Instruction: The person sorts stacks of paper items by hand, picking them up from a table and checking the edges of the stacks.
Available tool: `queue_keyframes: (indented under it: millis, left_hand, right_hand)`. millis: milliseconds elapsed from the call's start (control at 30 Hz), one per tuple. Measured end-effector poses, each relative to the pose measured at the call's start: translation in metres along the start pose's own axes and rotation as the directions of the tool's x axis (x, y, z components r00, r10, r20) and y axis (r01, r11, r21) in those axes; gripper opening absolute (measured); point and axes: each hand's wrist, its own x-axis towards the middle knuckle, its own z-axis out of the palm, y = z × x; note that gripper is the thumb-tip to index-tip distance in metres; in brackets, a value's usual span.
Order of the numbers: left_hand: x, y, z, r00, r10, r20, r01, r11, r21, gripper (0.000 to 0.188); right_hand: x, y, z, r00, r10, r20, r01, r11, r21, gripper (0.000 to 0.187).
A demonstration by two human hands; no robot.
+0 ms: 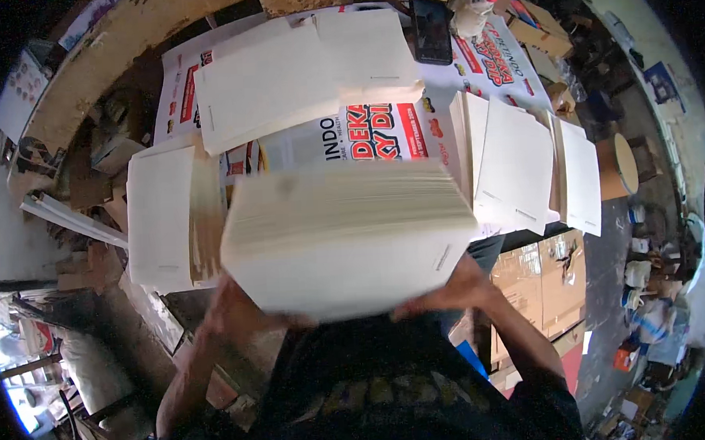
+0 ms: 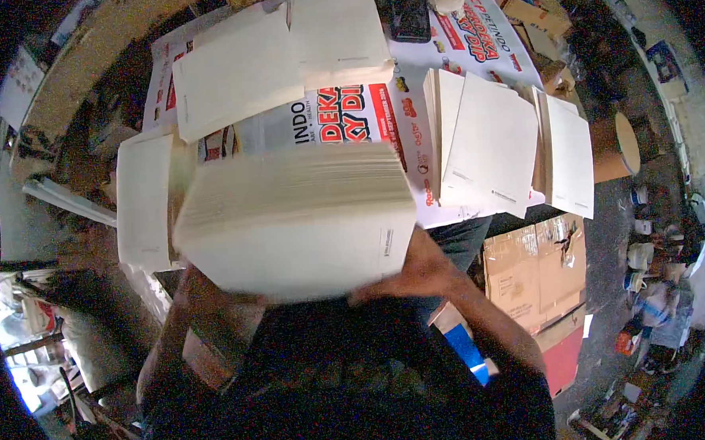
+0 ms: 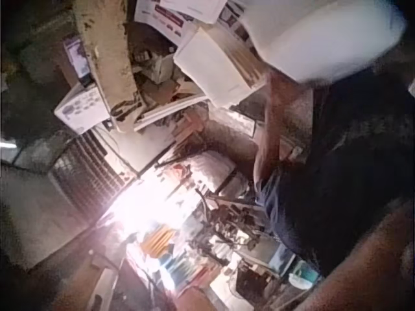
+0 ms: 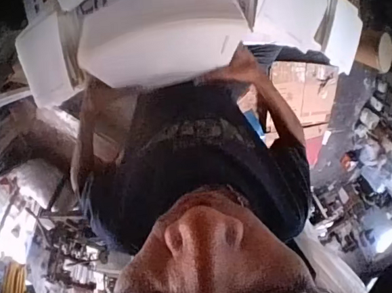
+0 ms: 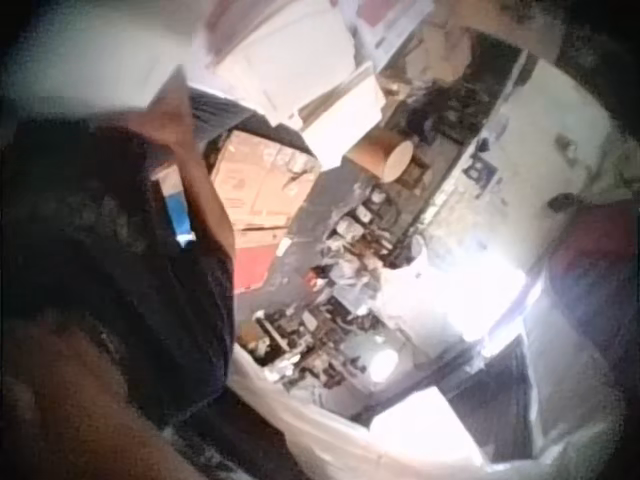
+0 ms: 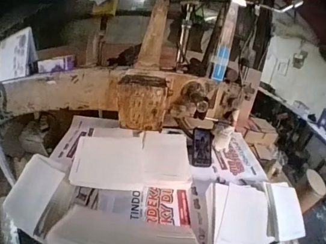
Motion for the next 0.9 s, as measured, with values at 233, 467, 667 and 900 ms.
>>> queue_keyframes:
  millis: [233, 467, 667, 900]
  left_hand:
    - [-0.015, -0.024, -0.042, 0.87, 0.149, -0.469, -0.018, 0.962, 0.271, 0.093]
    - [0.033, -0.086, -0.033, 0.811, 0.241, -0.532, 0.019, 0.9, 0.436, 0.097]
    - [0.003, -0.045, -0.024, 0.824, 0.24, -0.513, -0.009, 0.911, 0.412, 0.1]
    - [0.033, -0.053, -0.024, 0.812, 0.274, -0.514, 0.012, 0.874, 0.486, 0.103]
  right_hand:
    - [0.043, 0.008, -0.018, 0.959, 0.022, -0.283, 0.003, 0.996, 0.087, 0.07]
    - [0.073, 0.051, -0.012, 0.978, 0.02, -0.208, 0.076, 0.892, 0.446, 0.085]
    - [0.048, 0.017, -0.032, 0.915, -0.209, -0.346, 0.171, 0.976, -0.136, 0.092]
    - [0.06, 0.038, -0.034, 0.956, -0.046, -0.291, 0.091, 0.986, 0.143, 0.09]
